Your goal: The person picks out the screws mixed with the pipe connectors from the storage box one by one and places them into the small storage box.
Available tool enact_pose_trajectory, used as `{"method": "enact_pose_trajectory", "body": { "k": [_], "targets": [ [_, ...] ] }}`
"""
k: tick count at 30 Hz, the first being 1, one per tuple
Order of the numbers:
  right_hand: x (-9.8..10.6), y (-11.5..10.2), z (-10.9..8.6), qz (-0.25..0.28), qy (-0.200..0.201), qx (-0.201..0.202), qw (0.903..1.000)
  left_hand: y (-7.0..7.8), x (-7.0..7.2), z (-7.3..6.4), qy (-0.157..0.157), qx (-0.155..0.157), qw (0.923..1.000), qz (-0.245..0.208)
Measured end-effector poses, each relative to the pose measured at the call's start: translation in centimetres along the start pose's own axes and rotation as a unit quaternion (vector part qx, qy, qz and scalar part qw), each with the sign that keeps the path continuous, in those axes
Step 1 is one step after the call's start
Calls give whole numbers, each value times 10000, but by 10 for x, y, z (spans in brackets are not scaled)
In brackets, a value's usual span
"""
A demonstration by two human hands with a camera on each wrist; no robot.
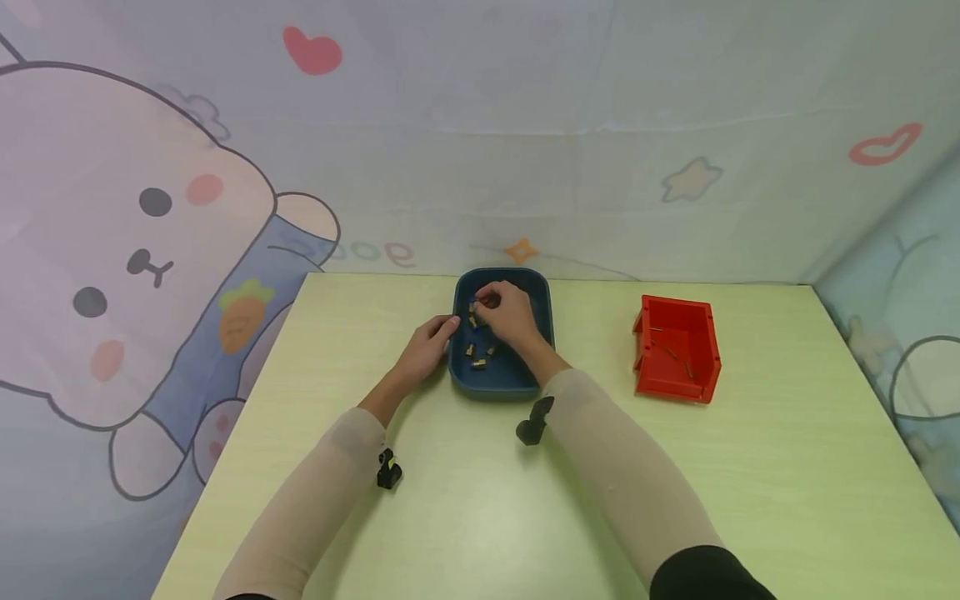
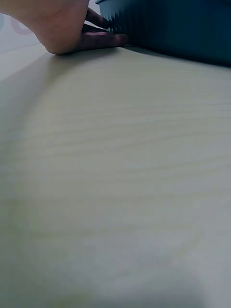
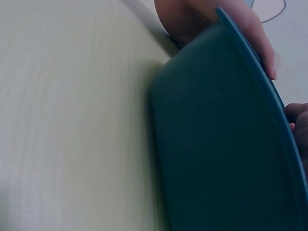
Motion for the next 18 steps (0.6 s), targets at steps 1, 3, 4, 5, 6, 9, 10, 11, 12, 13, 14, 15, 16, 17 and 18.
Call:
{"method": "enact_pose_trajectory", "body": {
  "k": [1,3,4,5,6,9,10,11,12,13,14,15,16,17,18],
  "targets": [
    [-1,1,0,-7,-7,-3,10000,0,0,0,-4,-5,10000,-1],
    [-4,2,1,-51,-17,-25,10000,0,0,0,15,-9,10000,9],
    [-4,3,1,-101,-25,-42,9999,1,0,0,20,-10,10000,9],
    [-5,3,2,-182,-35,-55,9998,1,-1,0,28,-3,10000,1],
    [-5,4,2,-279,-56,-70,9996,1,-1,-1,37,-10,10000,-16],
    [-9,5,2,-669,-134,-114,9976,-1,-1,-1,38,0,10000,-38],
    [-10,6,2,-783,-184,-134,9967,-1,-1,-1,24,3,10000,-49],
    [-12,7,2,-884,-240,-149,9957,-1,-1,-1,9,9,10000,-65],
    [-13,8,2,-946,-299,-164,9949,-2,-1,-1,1,12,10000,-72],
    [-15,8,2,-994,-346,-167,9943,-2,-1,-1,-2,9,10000,-78],
    [-16,9,2,-1033,-384,-160,9938,-1,-1,-1,-6,-2,10000,-75],
    [-17,9,2,-1062,-407,-154,9934,-1,-1,-1,-9,-14,10000,-77],
    [-18,10,3,-1072,-422,-141,9932,0,-1,-1,-9,-26,10000,-80],
    [-19,10,3,-1068,-426,-130,9933,0,-1,-1,-10,-41,10000,-85],
    [-19,10,3,-1065,-435,-119,9933,1,-1,-1,-5,-49,10000,-80]
  ]
}}
Point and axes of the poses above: each hand's wrist, its own z-axis towards the middle knuckle, its own x-axis out of the back of the hand, y = z × x, the point moved 9 cm from there along z, towards the middle knuckle, and after that the axes turned 12 degrees about -x, right-handed, at the moved point
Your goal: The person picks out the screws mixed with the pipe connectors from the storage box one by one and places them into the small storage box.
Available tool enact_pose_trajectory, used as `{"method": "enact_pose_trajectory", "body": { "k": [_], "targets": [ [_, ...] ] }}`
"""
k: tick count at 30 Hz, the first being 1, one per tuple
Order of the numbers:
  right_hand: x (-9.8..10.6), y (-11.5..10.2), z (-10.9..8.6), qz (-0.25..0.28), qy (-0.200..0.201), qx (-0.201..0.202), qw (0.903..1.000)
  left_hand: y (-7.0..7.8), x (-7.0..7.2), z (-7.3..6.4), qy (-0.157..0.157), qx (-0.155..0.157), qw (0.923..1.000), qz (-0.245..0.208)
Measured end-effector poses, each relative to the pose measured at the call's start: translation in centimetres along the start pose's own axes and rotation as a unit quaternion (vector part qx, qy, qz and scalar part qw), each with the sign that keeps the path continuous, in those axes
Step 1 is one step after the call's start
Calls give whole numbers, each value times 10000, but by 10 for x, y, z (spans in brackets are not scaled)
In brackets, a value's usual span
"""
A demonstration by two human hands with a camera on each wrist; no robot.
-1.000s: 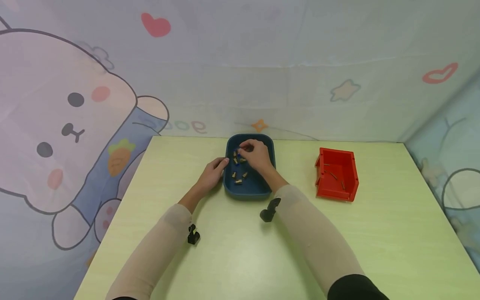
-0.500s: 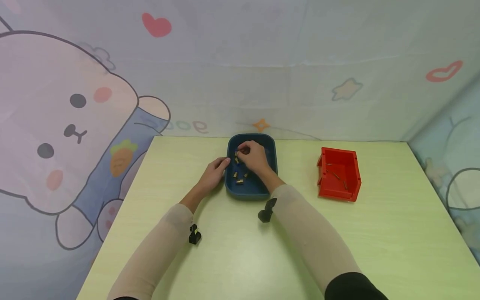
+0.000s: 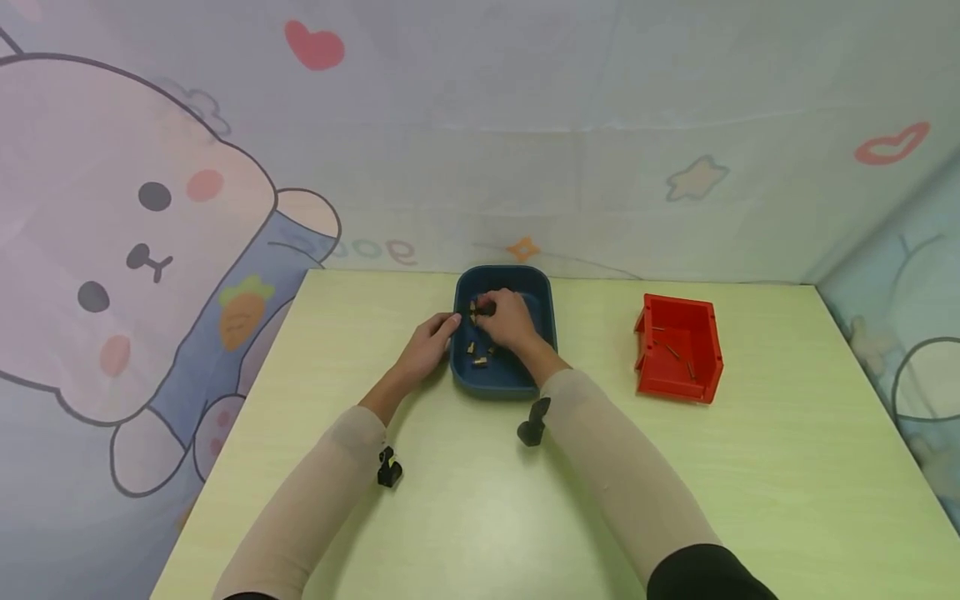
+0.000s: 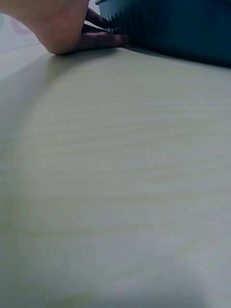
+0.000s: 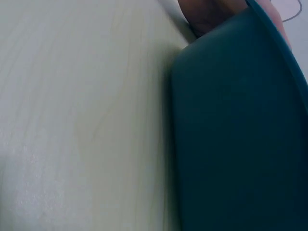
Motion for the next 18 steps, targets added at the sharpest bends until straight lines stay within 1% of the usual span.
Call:
{"method": "enact_pose_trajectory", "body": {
  "k": [2,6,11,15,18],
  "targets": [
    [-1,0,0,-86,-22,18,10000,1,0,0,-7,15,10000,14],
    [-4,-2,0,-380,-123,113,9991,-3,0,-1,-29,114,9999,-82],
    [-6,-4,-1,-702,-73,347,9969,-4,-1,0,-100,207,9996,-169],
    [-6,-3,-1,-826,-26,336,9960,-3,-2,1,-153,242,9993,-254],
    [-4,-2,-1,-852,25,286,9959,-1,-3,-1,-104,169,9994,-285]
  ]
}}
Point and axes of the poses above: each hand's wrist, its own z-axis towards the middle knuckle, its own x-axis out of the back of the hand, y = z × x, the point moved 9 cm from there along z, towards the middle knuckle, and after that the axes turned 12 degrees about -x, right-handed, at the moved point
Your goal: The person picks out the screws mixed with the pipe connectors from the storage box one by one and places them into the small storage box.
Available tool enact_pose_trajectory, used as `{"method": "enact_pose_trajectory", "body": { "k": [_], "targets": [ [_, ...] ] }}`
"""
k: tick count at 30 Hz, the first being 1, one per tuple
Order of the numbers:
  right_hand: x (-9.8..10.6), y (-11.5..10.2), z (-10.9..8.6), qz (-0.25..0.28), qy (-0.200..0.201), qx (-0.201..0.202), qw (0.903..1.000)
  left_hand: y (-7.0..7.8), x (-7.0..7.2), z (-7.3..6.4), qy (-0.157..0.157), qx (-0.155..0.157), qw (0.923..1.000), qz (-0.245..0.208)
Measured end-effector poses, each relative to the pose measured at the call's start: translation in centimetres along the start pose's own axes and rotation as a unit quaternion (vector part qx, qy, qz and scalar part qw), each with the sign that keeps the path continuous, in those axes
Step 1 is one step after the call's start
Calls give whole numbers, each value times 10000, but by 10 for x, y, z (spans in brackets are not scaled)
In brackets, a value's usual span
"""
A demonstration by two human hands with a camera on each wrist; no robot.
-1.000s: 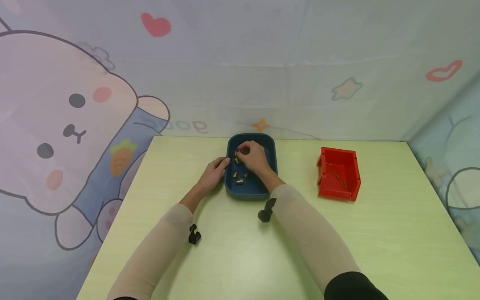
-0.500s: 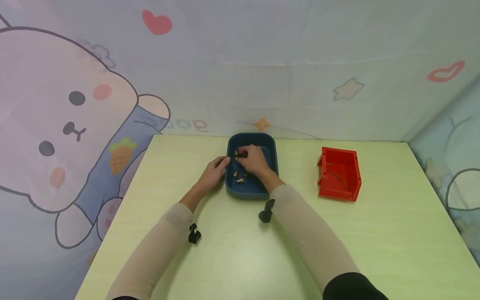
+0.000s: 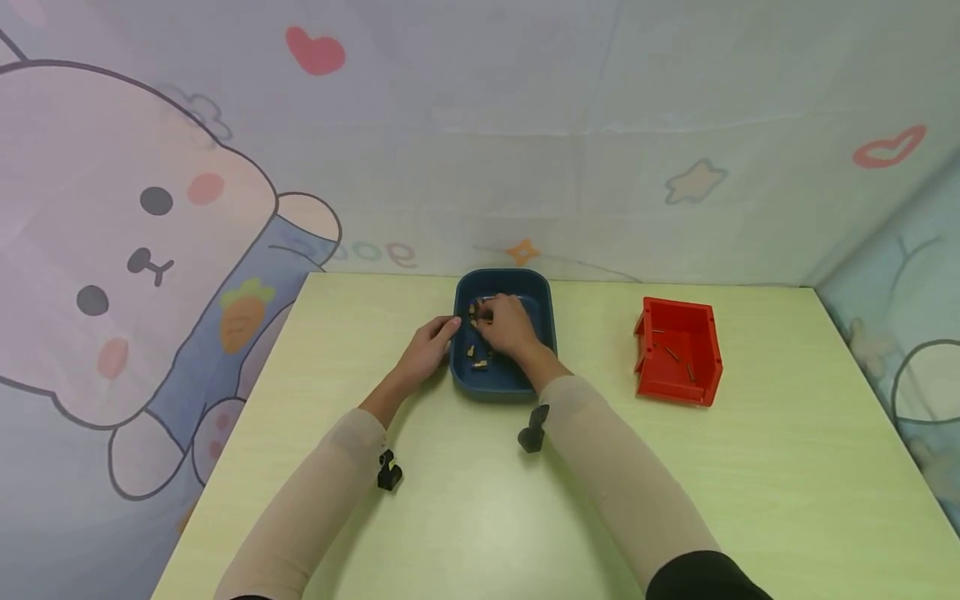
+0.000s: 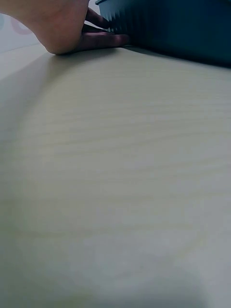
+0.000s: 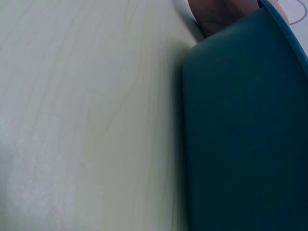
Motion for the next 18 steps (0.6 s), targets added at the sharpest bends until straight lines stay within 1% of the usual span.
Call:
{"method": "enact_pose_trajectory", "body": {
  "k": [8,18],
  "targets": [
    [-2,4,2,60,-64,-117,9999,2,-1,-2,50,-77,10000,-25],
    [-1,1,-1,-16,-165,-143,9998,1,1,-1,41,-99,9999,-28]
  ]
}}
Point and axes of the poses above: each hand's wrist, its own z-axis towards the middle knuckle, its own x-axis out of the back of the hand, y = z × x, the point moved 9 cm from there along z, towards the middle knuckle, and after that the axes turned 12 degrees about -x, right-handed, at the moved point
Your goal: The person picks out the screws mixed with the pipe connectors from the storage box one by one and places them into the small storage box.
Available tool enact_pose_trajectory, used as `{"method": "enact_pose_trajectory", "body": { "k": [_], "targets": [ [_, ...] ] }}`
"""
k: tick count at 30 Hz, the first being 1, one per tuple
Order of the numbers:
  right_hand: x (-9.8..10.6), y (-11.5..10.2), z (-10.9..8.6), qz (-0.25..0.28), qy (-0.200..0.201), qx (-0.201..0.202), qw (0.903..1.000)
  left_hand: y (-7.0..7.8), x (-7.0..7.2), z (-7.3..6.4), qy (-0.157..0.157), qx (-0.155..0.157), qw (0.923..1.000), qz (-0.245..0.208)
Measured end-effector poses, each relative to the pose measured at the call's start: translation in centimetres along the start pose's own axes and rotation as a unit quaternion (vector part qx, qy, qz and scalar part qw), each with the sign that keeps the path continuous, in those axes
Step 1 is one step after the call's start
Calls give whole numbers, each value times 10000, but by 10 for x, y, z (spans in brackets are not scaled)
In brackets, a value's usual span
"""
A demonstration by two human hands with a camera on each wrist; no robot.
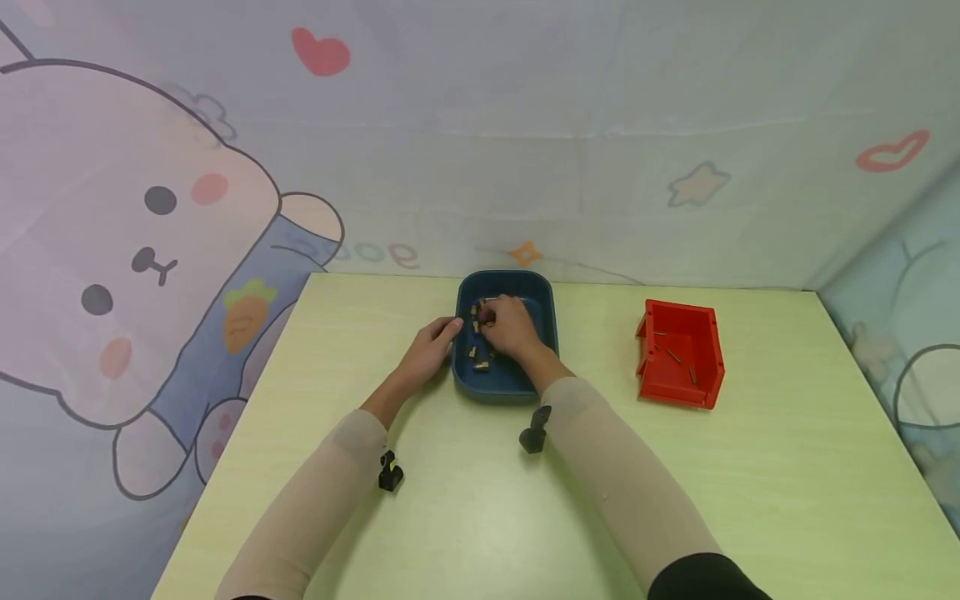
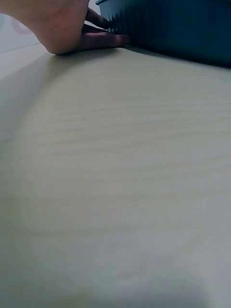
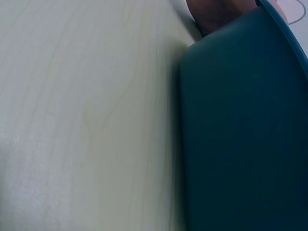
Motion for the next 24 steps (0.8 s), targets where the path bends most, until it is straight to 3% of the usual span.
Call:
{"method": "enact_pose_trajectory", "body": {
  "k": [14,24],
  "targets": [
    [2,0,-2,-11,97,-10,10000,1,1,0,-3,-1,10000,12],
    [-1,2,0,-342,130,36,9993,0,0,0,39,-11,10000,19]
  ]
}}
Point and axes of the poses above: each hand's wrist, its own z-axis towards the middle knuckle, its own x-axis out of the back of the hand, y = z × x, the point moved 9 cm from there along z, towards the middle knuckle, and after that the axes turned 12 degrees about -x, right-handed, at the moved point
